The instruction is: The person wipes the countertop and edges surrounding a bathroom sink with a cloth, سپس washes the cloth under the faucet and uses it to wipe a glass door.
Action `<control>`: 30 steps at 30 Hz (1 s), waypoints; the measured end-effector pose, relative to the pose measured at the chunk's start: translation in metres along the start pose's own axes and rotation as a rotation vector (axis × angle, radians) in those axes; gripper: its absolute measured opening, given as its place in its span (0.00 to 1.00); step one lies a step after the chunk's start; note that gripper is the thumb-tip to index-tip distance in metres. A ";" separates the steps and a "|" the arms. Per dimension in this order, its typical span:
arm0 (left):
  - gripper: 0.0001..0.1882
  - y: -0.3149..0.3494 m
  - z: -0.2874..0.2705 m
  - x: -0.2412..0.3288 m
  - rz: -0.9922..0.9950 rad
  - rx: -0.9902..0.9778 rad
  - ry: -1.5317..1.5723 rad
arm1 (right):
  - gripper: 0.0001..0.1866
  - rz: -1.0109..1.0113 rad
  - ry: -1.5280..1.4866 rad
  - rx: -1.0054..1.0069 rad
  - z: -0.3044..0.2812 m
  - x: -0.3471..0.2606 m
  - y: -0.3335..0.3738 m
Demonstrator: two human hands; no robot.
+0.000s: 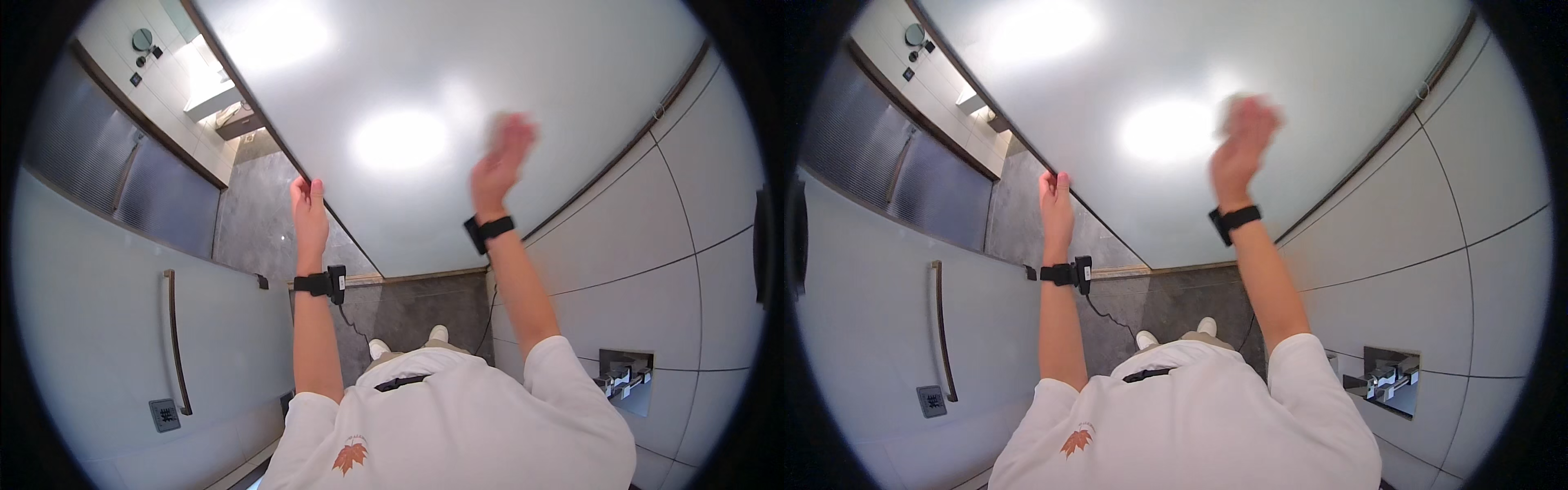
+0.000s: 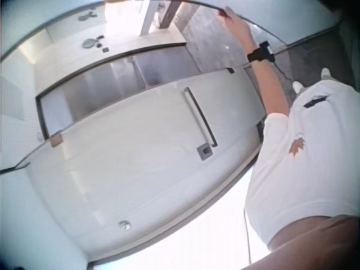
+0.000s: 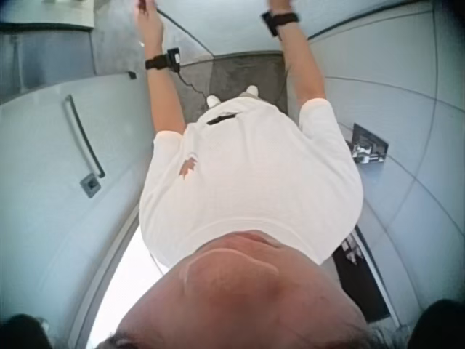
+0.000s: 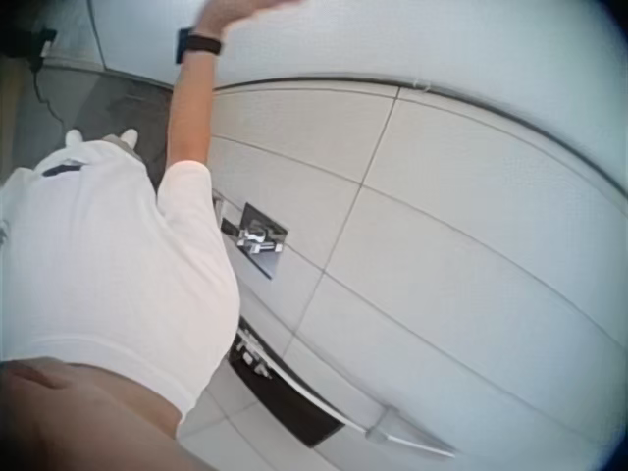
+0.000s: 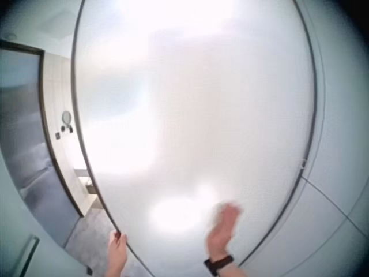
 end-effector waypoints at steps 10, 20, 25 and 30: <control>0.18 0.006 -0.004 -0.010 -0.056 0.033 0.003 | 0.36 -0.310 0.151 -0.186 -0.053 0.064 -0.031; 0.22 0.009 0.021 -0.008 -0.008 0.178 0.046 | 0.31 -0.308 -0.078 -0.566 0.026 0.019 0.099; 0.24 0.010 0.010 -0.013 0.006 0.193 0.034 | 0.36 -0.383 -0.088 -0.416 -0.025 0.065 0.039; 0.24 0.009 0.013 -0.007 -0.020 0.180 0.019 | 0.40 0.197 -0.437 0.067 -0.063 0.062 -0.034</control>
Point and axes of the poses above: each hand's wrist, its own y-axis away from the middle knuckle, its own z-axis out of the palm, x = y × z, the point moved 5 cm from there along -y, towards the middle knuckle, and after that the axes turned 13 degrees about -x, right-handed, at the moved point
